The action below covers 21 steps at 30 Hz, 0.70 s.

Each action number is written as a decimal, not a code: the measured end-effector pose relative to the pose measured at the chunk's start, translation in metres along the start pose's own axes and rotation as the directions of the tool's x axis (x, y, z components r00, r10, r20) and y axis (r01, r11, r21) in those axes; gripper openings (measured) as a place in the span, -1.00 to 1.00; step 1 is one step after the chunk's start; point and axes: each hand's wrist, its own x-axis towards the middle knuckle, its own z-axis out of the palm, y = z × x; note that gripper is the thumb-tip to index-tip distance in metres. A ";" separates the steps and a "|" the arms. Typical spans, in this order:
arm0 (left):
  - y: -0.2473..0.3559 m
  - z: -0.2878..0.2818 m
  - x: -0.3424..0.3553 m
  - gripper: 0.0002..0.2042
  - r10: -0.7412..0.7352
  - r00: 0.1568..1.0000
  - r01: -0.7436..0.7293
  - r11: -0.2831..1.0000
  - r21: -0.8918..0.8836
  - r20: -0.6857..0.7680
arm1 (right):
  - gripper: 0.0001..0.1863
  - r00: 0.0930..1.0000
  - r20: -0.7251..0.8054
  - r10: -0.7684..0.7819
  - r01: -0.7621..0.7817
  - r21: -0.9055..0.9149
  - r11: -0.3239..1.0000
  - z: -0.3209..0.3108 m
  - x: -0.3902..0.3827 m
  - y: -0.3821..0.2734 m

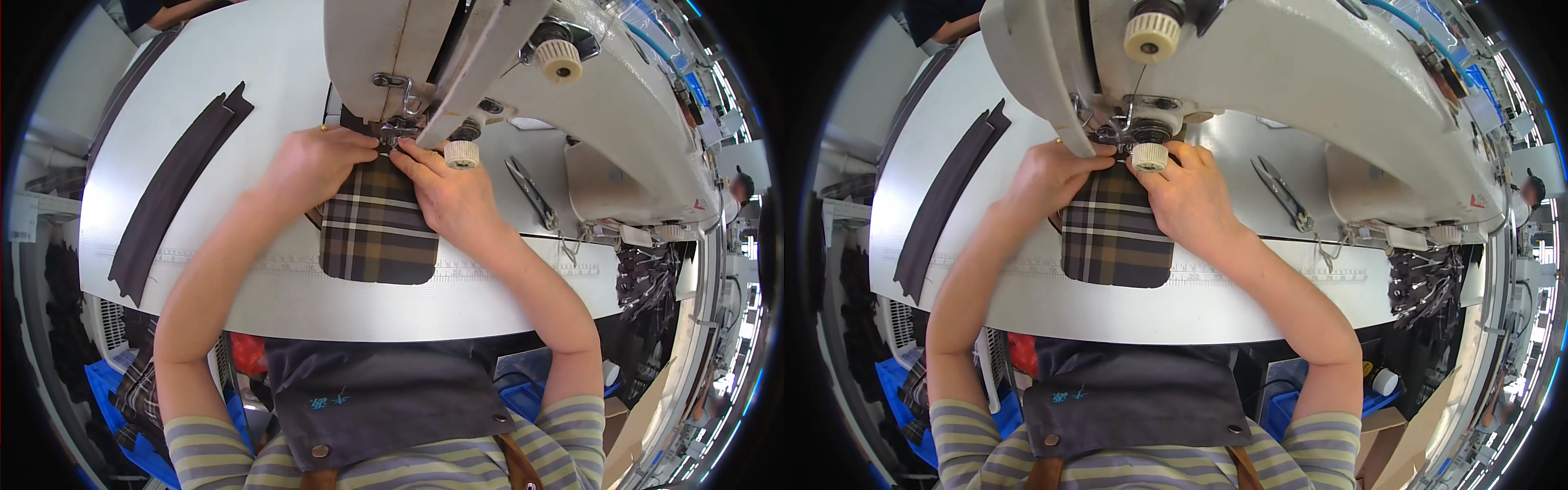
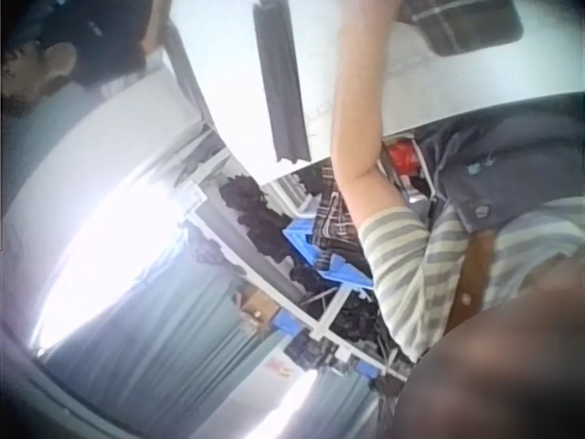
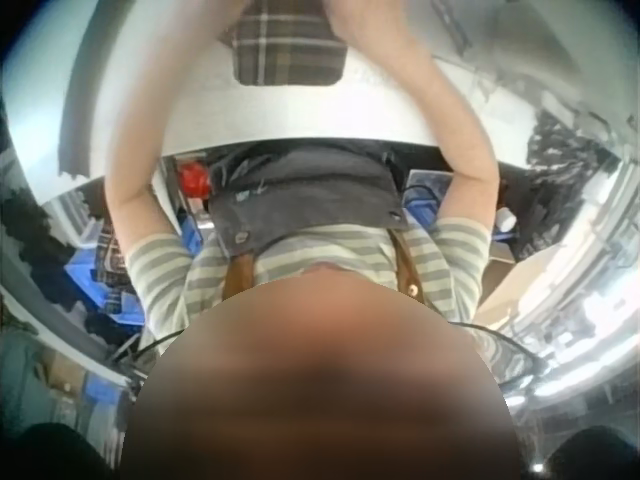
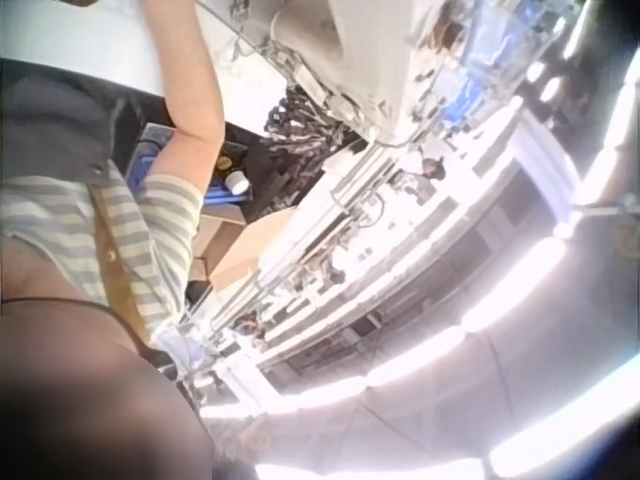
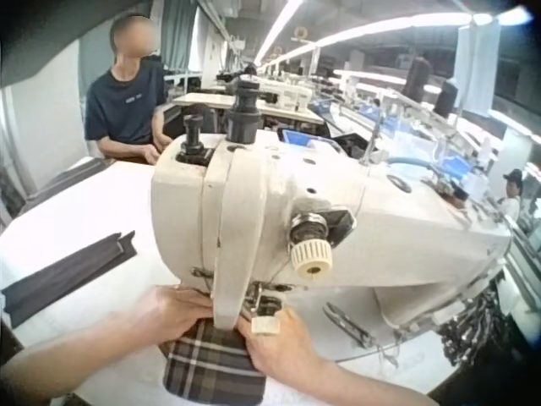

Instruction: Sewing a zipper onto pieces of plaid fabric using an industrial sewing machine.

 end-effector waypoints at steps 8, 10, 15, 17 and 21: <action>-0.080 -0.013 0.102 -0.65 -0.574 0.775 0.613 0.579 0.537 -0.265 | -0.60 1.000 -0.026 0.001 0.000 0.052 0.999 0.003 0.008 -0.001; -0.098 -0.012 0.122 -0.64 -0.574 0.766 0.634 0.604 0.482 -0.288 | -0.60 1.000 -0.024 0.012 -0.011 0.051 0.999 0.001 0.007 0.005; -0.121 -0.038 0.156 -0.57 -0.585 0.682 0.711 0.671 0.211 -0.439 | -0.62 0.998 -0.061 0.025 -0.024 0.012 1.000 -0.006 0.005 0.008; -0.127 -0.048 0.160 -0.54 -0.596 0.639 0.719 0.687 0.103 -0.486 | -0.64 0.997 -0.055 0.048 -0.048 0.005 0.999 -0.004 0.003 0.008; -0.129 -0.077 0.146 -0.48 -0.627 0.529 0.709 0.697 -0.107 -0.572 | -0.67 0.998 -0.053 0.042 -0.046 -0.075 0.996 -0.004 0.005 0.002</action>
